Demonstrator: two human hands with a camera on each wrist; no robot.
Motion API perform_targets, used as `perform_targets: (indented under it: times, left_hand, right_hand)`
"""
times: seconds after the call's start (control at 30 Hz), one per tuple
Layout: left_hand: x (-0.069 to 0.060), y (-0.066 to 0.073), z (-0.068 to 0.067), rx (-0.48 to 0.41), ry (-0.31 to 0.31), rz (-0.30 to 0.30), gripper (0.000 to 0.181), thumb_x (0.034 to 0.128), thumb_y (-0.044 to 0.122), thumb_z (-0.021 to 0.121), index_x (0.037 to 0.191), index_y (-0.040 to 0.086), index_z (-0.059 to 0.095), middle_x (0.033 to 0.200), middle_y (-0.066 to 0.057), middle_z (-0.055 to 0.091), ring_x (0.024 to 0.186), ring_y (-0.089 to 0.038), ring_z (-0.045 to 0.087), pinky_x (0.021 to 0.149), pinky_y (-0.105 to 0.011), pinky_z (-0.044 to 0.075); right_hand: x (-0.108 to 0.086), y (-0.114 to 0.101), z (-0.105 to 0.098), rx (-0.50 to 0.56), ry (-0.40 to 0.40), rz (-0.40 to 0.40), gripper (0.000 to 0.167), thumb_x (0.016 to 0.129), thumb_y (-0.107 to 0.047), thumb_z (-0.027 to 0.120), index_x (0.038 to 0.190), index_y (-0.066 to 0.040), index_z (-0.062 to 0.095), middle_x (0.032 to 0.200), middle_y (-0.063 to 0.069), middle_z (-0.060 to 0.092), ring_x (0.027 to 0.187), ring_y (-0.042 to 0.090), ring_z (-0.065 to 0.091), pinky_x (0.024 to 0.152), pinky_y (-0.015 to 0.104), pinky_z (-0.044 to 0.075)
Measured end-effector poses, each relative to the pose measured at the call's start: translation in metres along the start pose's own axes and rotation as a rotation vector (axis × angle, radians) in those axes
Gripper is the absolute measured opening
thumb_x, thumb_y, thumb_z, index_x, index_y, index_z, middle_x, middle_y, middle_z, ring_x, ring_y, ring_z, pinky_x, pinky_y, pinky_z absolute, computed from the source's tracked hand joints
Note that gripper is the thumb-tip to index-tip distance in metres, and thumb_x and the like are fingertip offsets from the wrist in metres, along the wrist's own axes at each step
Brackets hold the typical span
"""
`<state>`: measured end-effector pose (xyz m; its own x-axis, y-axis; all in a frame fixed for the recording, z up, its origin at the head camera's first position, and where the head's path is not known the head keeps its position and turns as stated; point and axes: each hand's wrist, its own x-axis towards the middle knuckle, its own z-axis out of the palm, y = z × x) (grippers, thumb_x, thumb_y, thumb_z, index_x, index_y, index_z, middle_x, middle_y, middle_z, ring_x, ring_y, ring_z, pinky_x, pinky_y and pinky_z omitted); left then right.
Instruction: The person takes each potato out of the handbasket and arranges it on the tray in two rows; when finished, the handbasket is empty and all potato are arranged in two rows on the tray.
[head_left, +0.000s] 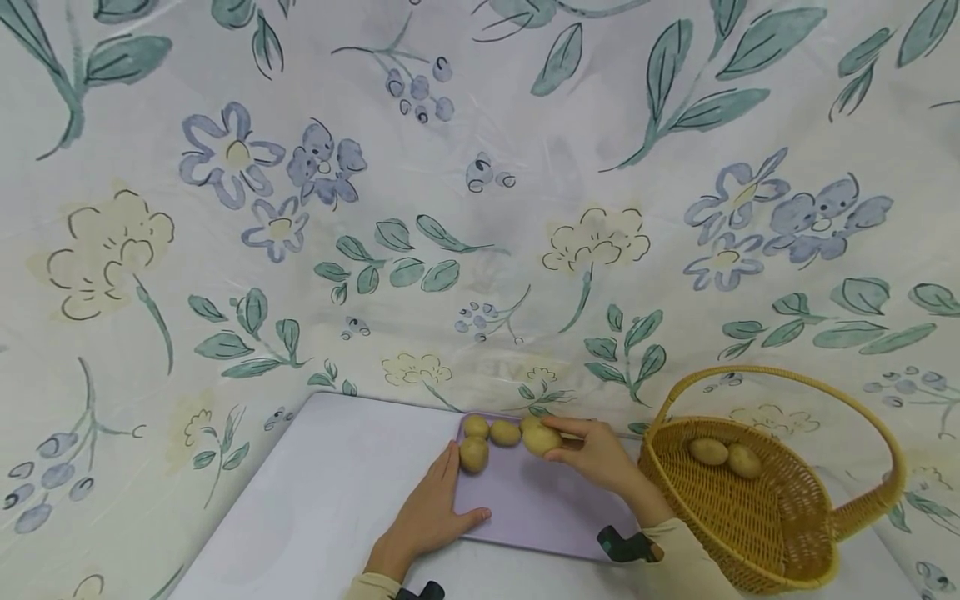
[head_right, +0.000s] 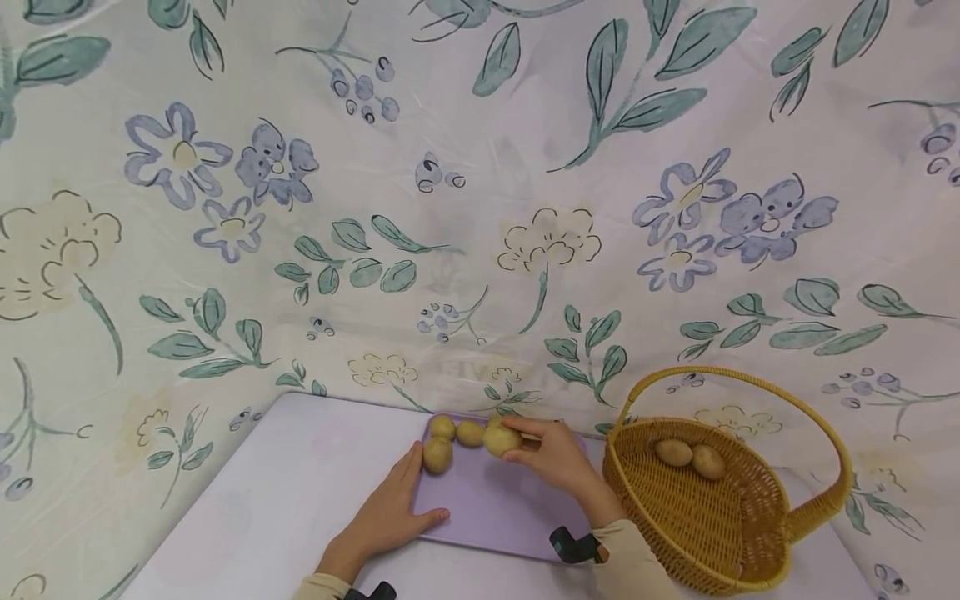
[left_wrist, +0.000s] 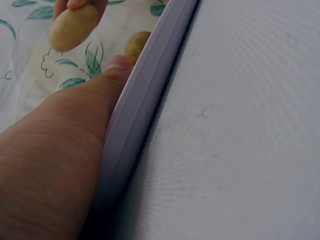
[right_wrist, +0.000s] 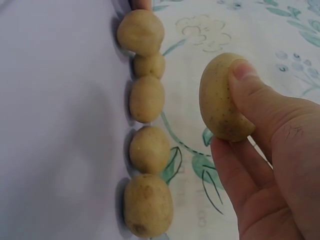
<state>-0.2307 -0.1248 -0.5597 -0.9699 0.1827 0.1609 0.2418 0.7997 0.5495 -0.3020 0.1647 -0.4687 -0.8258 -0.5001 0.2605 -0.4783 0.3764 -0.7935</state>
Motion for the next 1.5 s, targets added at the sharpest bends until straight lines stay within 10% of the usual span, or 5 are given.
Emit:
perform_targets:
  times: [1.07, 1.5]
  left_hand:
    - [0.002, 0.001, -0.002, 0.008, -0.006, 0.007, 0.12, 0.0841, 0.071, 0.067, 0.161, -0.006, 0.015, 0.168, -0.025, 0.02, 0.156, -0.039, 0.025, 0.126, -0.051, 0.029]
    - [-0.002, 0.005, -0.005, 0.008, -0.01, 0.002, 0.12, 0.0843, 0.07, 0.067, 0.16, -0.008, 0.017, 0.167, -0.027, 0.021, 0.155, -0.04, 0.026, 0.125, -0.052, 0.03]
  right_hand:
    - [0.019, 0.016, 0.045, -0.159, 0.039, -0.157, 0.055, 0.074, -0.004, 0.087, 0.125, 0.003, 0.07, 0.129, 0.023, 0.069, 0.111, 0.036, 0.071, 0.087, 0.025, 0.061]
    - [0.021, 0.015, 0.062, -0.141, 0.007, -0.027, 0.052, 0.078, -0.007, 0.085, 0.127, 0.002, 0.069, 0.131, 0.021, 0.068, 0.118, 0.036, 0.068, 0.095, 0.033, 0.06]
